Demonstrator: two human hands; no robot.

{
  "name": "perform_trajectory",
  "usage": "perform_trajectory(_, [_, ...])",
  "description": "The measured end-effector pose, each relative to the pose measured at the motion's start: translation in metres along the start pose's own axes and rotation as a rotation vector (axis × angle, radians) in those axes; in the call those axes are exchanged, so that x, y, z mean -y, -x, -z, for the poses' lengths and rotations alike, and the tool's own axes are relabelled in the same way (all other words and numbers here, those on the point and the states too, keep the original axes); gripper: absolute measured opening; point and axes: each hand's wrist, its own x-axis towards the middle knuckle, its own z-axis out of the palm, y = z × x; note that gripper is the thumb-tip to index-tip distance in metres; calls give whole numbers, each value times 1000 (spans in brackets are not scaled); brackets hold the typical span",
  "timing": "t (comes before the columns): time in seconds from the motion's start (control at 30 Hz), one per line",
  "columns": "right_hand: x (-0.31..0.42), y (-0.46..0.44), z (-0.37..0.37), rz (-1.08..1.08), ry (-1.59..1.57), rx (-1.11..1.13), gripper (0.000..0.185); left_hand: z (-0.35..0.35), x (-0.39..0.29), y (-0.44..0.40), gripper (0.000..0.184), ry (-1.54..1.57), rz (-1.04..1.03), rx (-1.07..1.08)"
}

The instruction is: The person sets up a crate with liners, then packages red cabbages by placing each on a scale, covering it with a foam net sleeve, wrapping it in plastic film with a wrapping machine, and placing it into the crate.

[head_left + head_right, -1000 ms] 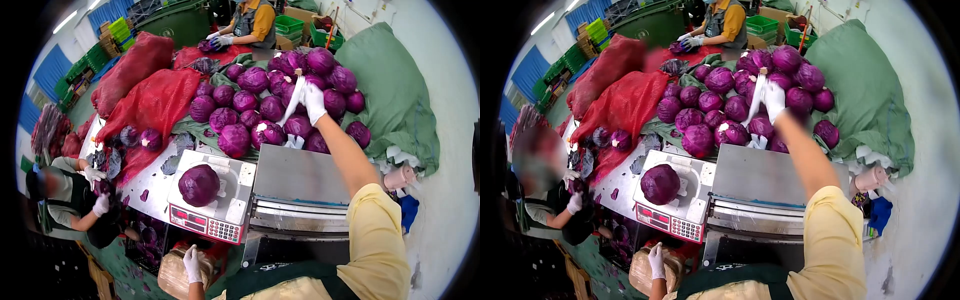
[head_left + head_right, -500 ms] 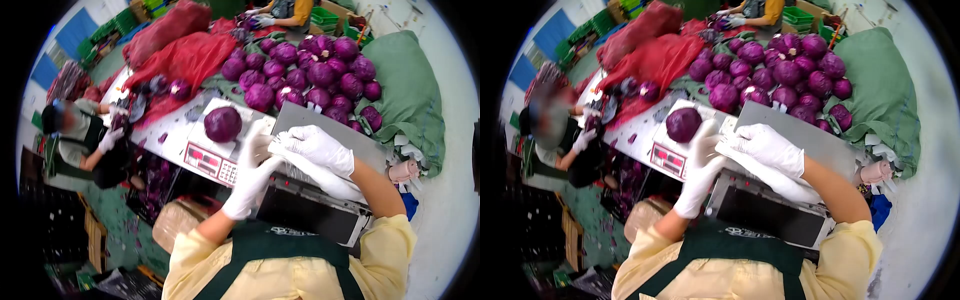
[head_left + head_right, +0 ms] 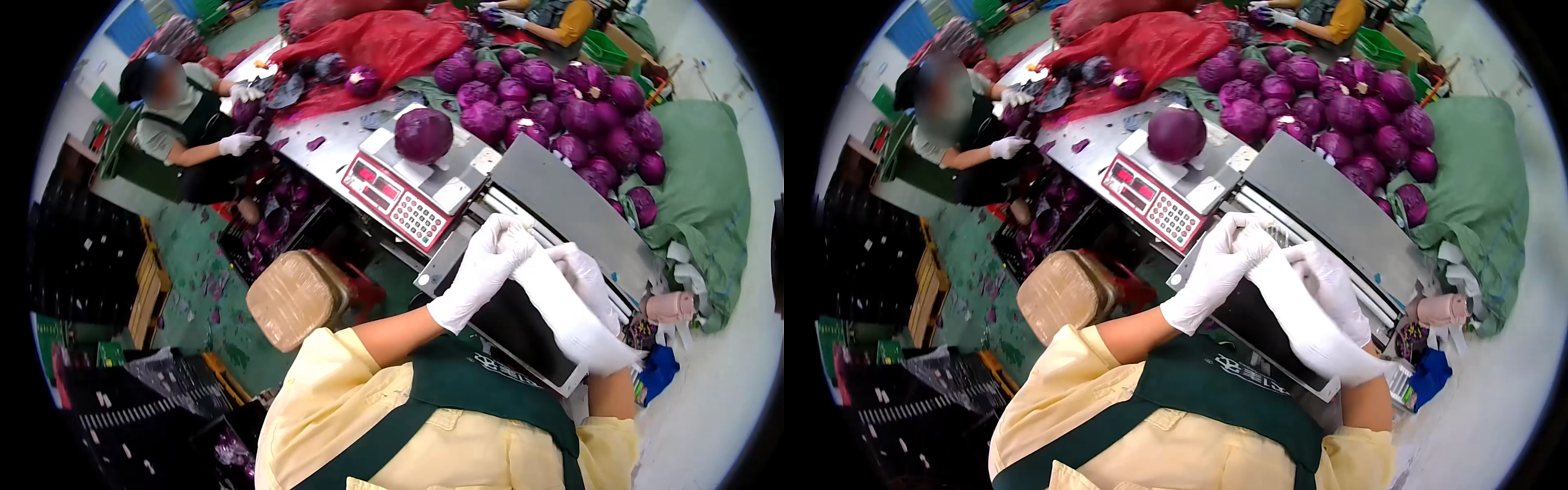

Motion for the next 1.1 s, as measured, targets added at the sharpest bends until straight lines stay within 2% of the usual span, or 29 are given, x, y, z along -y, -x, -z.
perform_trajectory(0.07, [-24,-1,-27,123,77,-177,34,-2,5,10,21,214,90,46])
perform_trajectory(0.1, [-50,-8,-17,258,135,-137,40,-3,8,15,19,150,85,12])
perform_trajectory(0.13, [-56,-8,-19,259,209,-143,41,-3,8,20,19,149,78,4])
perform_trajectory(0.2, [-63,-5,-36,211,61,-170,35,-2,4,26,20,-724,-457,-203])
perform_trajectory(0.27, [-65,-9,-45,134,-109,-197,16,5,0,23,24,-872,-618,-301])
perform_trajectory(0.33, [-66,-17,-49,164,-5,-258,14,15,1,15,22,-404,-556,-222])
perform_trajectory(0.37, [-67,-23,-44,96,32,-322,11,21,6,11,19,10,-267,-217])
perform_trajectory(0.4, [-70,-32,-39,178,69,-318,7,27,-3,3,20,-6,-243,-259])
perform_trajectory(0.43, [-68,-37,-34,385,238,-212,11,36,-7,-8,20,10,-220,-204])
perform_trajectory(0.47, [-61,-49,-30,254,-10,-200,17,45,-10,-19,20,28,-199,-155])
perform_trajectory(0.53, [-38,-74,-30,15,-562,-276,30,69,-4,-31,30,156,316,75])
perform_trajectory(0.6, [-20,-98,-26,29,-584,-344,17,110,-6,-21,31,185,695,399])
perform_trajectory(0.63, [-16,-114,-20,-12,-467,-267,18,125,-23,-30,28,8,731,338])
perform_trajectory(0.67, [-20,-129,5,-28,-164,-5,20,138,-40,-40,25,-169,763,275])
perform_trajectory(0.73, [-9,-162,-22,-18,747,157,29,178,-44,-83,19,-287,381,-231])
perform_trajectory(0.77, [-36,-196,0,122,946,211,30,209,-50,-115,19,-443,80,-278])
perform_trajectory(0.8, [-9,-219,-20,-183,1093,181,26,245,-47,-153,21,-601,-108,-421])
perform_trajectory(0.87, [-12,-295,-13,-146,934,-112,41,280,-66,-211,27,-1075,-73,-657])
perform_trajectory(0.9, [-10,-336,-5,309,1434,-198,48,289,-66,-233,27,-1074,-73,-650])
perform_trajectory(0.93, [4,-355,-23,219,1214,-387,47,299,-63,-253,30,-1270,-110,-630])
perform_trajectory(0.97, [0,-386,-17,147,1227,-484,46,310,-56,-266,33,-1467,-146,-607])
perform_trajectory(1.0, [-19,-414,2,206,1247,-557,41,321,-42,-277,32,-1508,-64,-461])
perform_trajectory(1.07, [-58,-440,18,-149,599,-467,36,312,-12,-275,25,-1635,-124,-299])
perform_trajectory(1.1, [-89,-448,25,-156,350,-347,33,298,-8,-270,23,-1595,-308,-259])
